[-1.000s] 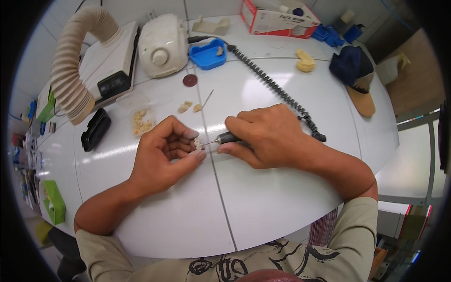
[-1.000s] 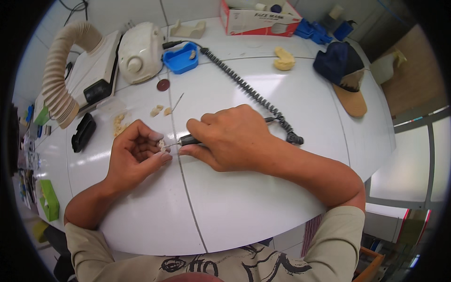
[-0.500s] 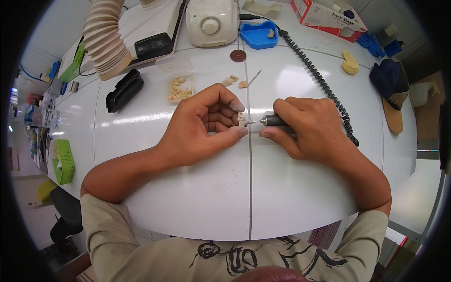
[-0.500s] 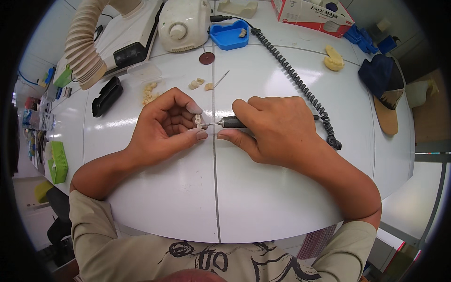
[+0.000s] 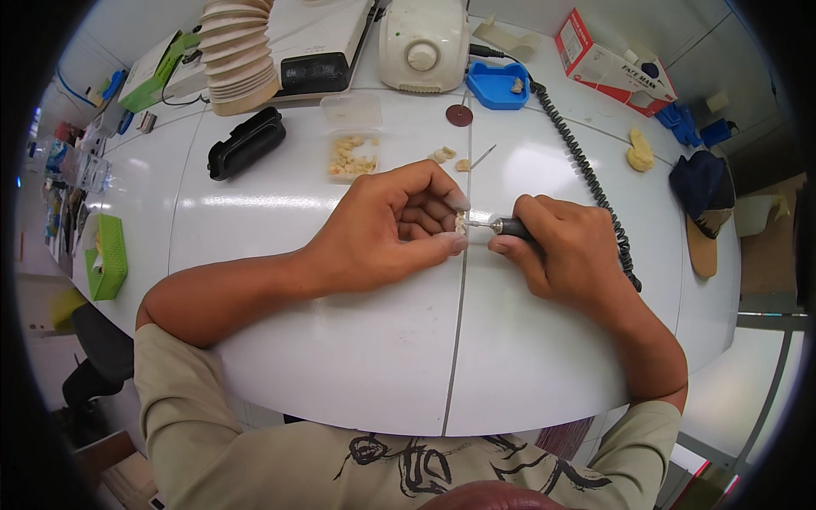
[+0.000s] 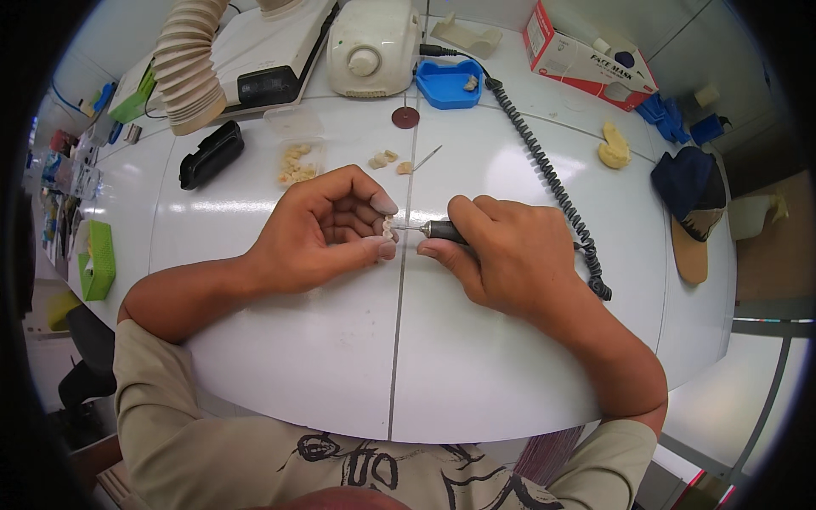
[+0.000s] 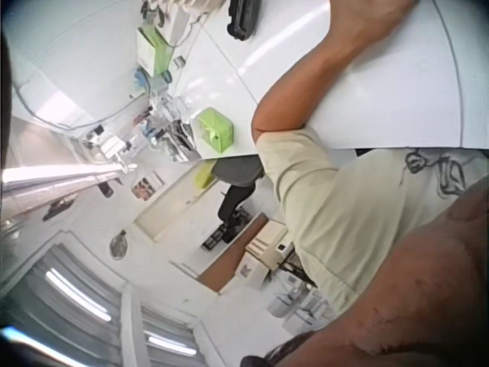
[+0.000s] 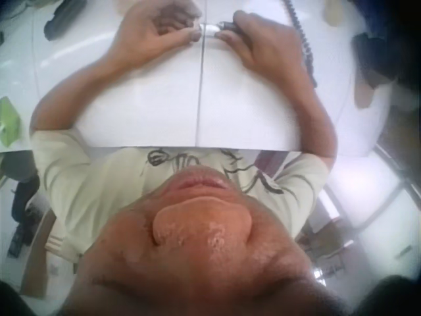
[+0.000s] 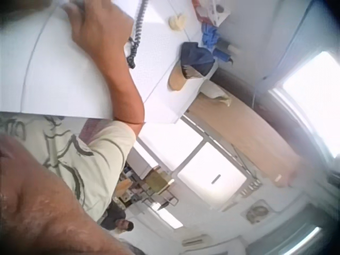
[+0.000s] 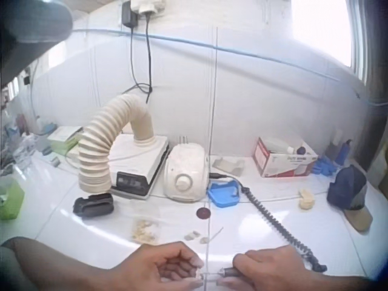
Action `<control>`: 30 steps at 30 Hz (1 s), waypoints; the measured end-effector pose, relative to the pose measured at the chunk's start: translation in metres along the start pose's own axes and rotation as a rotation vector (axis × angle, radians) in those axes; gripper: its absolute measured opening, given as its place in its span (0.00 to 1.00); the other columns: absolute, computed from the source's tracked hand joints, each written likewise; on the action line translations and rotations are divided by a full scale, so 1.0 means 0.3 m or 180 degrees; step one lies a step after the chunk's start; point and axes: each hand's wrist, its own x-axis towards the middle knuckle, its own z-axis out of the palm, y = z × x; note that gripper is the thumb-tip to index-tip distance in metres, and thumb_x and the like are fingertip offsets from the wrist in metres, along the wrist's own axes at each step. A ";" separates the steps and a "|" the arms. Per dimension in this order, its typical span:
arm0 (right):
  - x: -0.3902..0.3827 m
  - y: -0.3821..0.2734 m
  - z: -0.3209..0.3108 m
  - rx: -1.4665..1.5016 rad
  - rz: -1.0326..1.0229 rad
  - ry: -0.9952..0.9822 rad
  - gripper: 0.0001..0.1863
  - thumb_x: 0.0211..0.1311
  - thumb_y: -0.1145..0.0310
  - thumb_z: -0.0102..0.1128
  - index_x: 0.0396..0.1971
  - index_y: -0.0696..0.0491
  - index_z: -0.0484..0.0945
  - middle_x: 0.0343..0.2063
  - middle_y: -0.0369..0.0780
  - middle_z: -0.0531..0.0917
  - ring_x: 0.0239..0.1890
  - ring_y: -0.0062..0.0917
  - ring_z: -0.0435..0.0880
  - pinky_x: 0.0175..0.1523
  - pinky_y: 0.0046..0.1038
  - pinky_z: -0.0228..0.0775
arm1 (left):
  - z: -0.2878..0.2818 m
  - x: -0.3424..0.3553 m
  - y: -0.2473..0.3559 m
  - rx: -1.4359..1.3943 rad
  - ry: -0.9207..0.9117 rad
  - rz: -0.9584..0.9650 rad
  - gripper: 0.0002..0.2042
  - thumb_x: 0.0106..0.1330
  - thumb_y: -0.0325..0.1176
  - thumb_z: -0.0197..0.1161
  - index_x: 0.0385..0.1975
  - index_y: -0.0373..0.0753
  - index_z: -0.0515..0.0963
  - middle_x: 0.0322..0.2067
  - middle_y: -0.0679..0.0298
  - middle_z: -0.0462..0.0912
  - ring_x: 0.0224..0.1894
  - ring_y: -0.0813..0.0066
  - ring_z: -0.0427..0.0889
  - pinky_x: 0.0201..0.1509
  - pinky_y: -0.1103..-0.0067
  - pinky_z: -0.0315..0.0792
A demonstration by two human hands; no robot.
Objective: The person uses a rotary tool to polish the surface of a dental prosthesis, rotating the item to reach different areas.
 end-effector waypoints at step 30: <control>-0.002 -0.008 0.007 -0.0023 0.0211 0.0012 0.23 0.73 0.49 0.74 0.31 0.52 0.78 0.21 0.40 0.82 0.21 0.38 0.83 0.25 0.40 0.70 | -0.010 0.008 -0.010 0.0116 -0.0193 0.0082 0.17 0.76 0.23 0.71 0.60 0.28 0.77 0.48 0.57 0.88 0.50 0.77 0.91 0.53 0.83 0.88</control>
